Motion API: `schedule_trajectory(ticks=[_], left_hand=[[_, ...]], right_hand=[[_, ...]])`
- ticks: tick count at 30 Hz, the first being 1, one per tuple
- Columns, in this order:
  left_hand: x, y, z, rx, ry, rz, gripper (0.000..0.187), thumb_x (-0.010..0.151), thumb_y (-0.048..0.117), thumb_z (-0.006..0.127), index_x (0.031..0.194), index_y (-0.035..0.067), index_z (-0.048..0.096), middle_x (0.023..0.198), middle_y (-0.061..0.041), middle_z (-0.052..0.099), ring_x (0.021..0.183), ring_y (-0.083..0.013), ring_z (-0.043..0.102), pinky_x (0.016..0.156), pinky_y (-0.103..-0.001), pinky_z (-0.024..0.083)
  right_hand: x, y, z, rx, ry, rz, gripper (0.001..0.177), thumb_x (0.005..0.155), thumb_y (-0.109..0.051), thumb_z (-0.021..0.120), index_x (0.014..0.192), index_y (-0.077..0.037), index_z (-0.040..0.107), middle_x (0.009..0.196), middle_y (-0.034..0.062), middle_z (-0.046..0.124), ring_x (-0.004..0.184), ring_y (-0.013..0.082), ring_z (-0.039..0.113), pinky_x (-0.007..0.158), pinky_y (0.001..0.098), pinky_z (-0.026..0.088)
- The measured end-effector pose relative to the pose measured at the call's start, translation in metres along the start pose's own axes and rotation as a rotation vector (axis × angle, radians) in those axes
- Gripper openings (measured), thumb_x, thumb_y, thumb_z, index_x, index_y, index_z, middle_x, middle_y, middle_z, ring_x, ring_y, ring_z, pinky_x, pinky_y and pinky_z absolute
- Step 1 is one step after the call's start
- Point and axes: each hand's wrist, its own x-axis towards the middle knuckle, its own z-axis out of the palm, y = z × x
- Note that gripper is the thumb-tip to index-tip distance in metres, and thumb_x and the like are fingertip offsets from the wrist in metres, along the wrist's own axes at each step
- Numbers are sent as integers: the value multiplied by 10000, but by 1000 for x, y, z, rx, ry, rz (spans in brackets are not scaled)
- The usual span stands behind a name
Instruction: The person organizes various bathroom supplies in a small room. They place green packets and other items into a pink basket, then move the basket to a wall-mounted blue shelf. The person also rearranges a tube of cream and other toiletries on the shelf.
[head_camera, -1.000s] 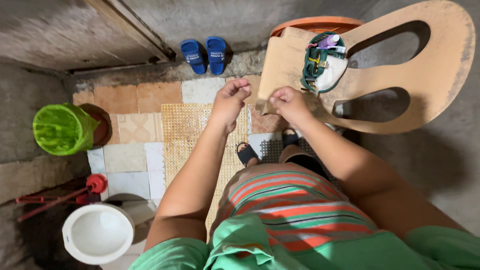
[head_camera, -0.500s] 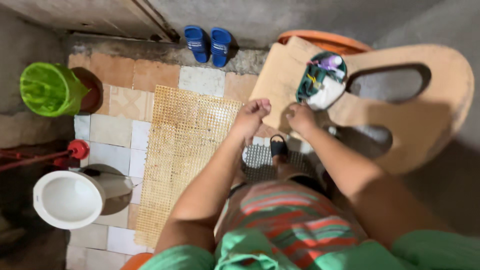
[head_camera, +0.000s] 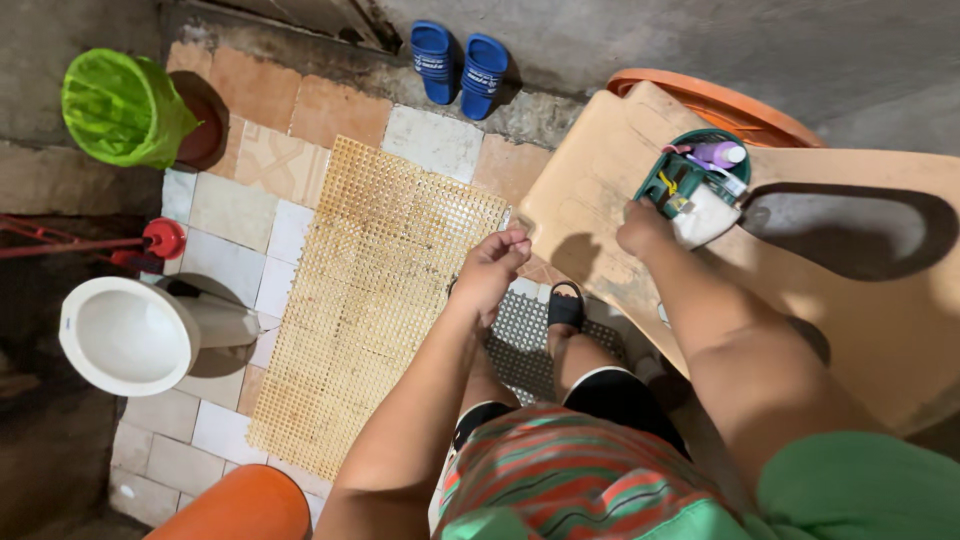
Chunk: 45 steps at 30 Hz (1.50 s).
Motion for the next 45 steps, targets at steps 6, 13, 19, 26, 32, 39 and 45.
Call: schedule_trajectory(ticks=[6, 13, 19, 26, 32, 39, 45], left_hand=[[-5, -7, -1, 41, 52, -20, 237, 779, 109, 573, 1010, 57, 554, 889, 19, 600, 762, -56, 517, 594, -189, 362], [-4, -22, 12, 28, 41, 1, 260, 777, 99, 583, 1025, 24, 551, 888, -11, 596, 771, -79, 521, 597, -198, 365], [6, -33, 41, -3, -80, 88, 304, 760, 36, 589, 1044, -55, 529, 948, -75, 590, 888, -125, 548, 809, -230, 431], [-4, 0, 77, 389, -46, 347, 458, 695, 61, 642, 1123, 1, 491, 1103, -111, 558, 1043, -191, 525, 879, -274, 410], [-19, 27, 88, 783, 108, 845, 558, 616, 73, 667, 1137, 33, 471, 1173, -213, 455, 1060, -358, 446, 849, -365, 378], [-9, 23, 68, 690, 161, 605, 329, 715, 59, 519, 1039, 95, 557, 893, -167, 610, 820, -296, 596, 690, -331, 466], [2, 18, 46, 518, 173, 418, 204, 782, 175, 595, 928, 33, 597, 786, -120, 645, 710, -171, 608, 649, -270, 464]], right_hand=[[21, 19, 21, 66, 7, -64, 399, 693, -212, 570, 1071, -83, 558, 1201, 152, 452, 1094, 295, 440, 906, 354, 354], [-3, -2, 1, 371, 259, -86, 347, 688, -164, 630, 1013, -59, 563, 972, 176, 574, 894, 294, 558, 786, 353, 442], [-56, -25, -49, 403, 488, -90, 249, 736, -114, 588, 982, -75, 580, 884, 144, 604, 825, 288, 578, 729, 360, 460], [-118, -57, -132, 455, 518, -315, 332, 707, -64, 624, 1029, -51, 543, 871, 111, 606, 749, 231, 591, 671, 320, 466], [-161, -118, -152, 992, 7, -419, 264, 732, -28, 588, 990, -31, 529, 789, 23, 578, 656, 82, 554, 514, 217, 475], [-159, -150, -145, 1157, -141, -470, 279, 760, -42, 588, 1016, -7, 480, 759, 43, 549, 619, 77, 544, 499, 192, 443], [-115, -140, -115, 1126, 69, -426, 237, 804, -109, 573, 1009, -3, 520, 846, 36, 574, 641, 106, 539, 574, 220, 463]])
